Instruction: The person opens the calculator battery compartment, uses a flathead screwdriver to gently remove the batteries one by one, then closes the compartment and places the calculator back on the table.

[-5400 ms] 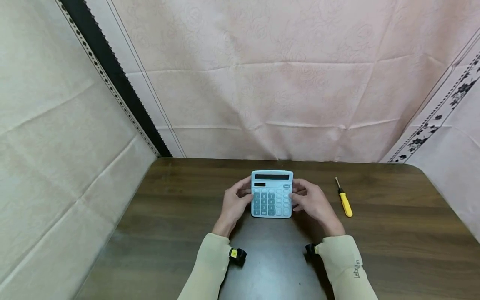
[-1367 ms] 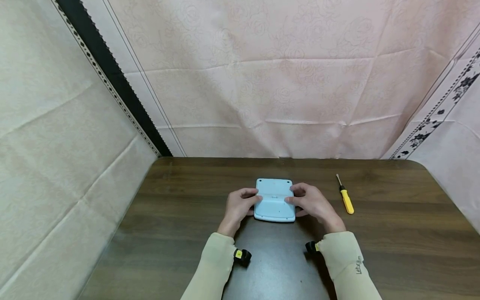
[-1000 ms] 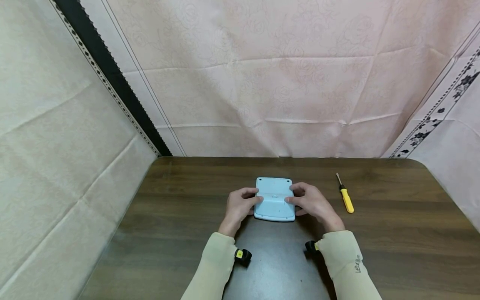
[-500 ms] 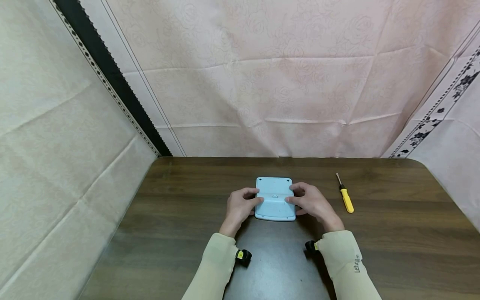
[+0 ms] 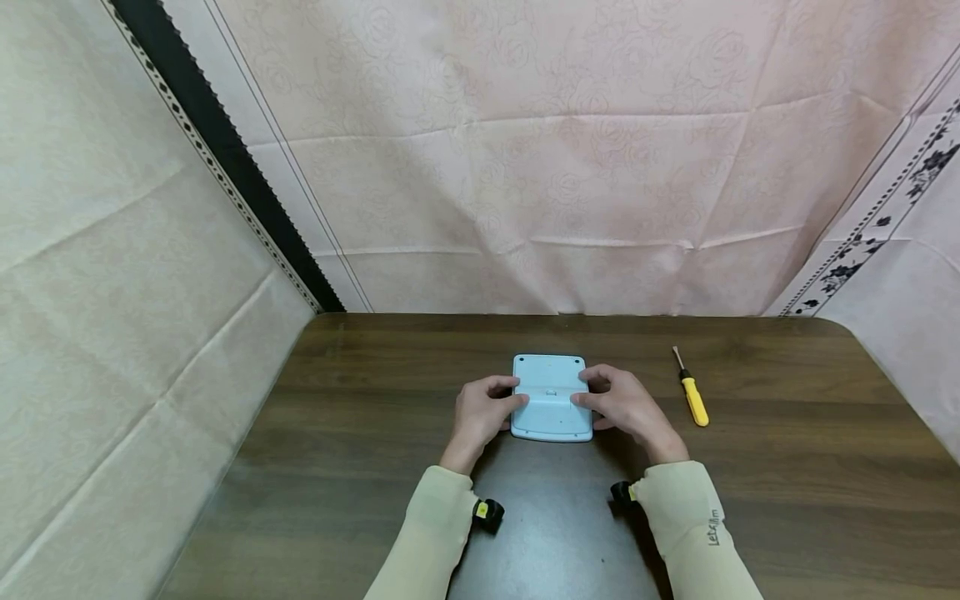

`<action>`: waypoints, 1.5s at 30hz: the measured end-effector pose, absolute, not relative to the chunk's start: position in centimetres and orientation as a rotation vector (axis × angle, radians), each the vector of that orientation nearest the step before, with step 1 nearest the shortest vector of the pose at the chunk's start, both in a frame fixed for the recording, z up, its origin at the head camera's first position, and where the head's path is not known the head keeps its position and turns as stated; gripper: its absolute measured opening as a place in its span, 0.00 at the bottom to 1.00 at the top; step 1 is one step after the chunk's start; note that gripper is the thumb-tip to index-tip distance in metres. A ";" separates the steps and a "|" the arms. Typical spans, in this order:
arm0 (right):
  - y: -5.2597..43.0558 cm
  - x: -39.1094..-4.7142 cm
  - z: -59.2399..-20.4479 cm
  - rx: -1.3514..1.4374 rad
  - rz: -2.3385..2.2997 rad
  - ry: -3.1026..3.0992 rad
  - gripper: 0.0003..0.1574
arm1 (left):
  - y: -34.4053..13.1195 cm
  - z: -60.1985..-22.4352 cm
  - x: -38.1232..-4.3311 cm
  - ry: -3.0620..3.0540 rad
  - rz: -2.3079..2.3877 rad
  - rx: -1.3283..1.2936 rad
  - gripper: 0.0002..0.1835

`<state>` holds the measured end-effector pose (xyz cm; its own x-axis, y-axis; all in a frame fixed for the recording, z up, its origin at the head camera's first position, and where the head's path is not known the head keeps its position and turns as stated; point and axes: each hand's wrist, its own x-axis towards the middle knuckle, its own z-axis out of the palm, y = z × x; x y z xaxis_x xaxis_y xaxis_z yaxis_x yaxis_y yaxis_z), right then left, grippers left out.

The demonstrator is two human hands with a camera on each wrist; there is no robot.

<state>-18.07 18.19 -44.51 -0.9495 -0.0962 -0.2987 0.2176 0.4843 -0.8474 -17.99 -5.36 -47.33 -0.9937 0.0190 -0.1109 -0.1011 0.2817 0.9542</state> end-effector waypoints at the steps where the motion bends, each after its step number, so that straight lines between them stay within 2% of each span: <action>1: 18.2 -18.1 -44.5 0.103 -1.447 2.433 0.32 | -5.4 -47.3 -18.0 2.435 1.820 -0.078 0.17; 8: 18.0 -18.0 -44.2 0.073 -1.292 2.601 0.30 | -5.2 -47.2 -18.0 2.484 1.763 -0.047 0.18; 13: 17.6 -17.9 -43.9 0.011 -1.243 2.766 0.26 | -5.1 -47.0 -18.0 2.595 1.669 0.082 0.21; 31: 15.0 -17.8 -44.9 -0.477 -1.034 2.974 0.15 | -5.5 -47.0 -18.1 2.691 1.276 0.549 0.25; 45: 14.6 -17.9 -45.5 -0.521 -0.968 2.984 0.11 | -5.4 -47.6 -18.2 2.755 1.066 0.654 0.26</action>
<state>-17.86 14.65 -45.47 -0.9457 -0.2955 0.1356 -0.3188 0.7611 -0.5648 -18.22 -5.42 -47.63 -0.9001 0.4331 0.0466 0.3516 0.6593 0.6646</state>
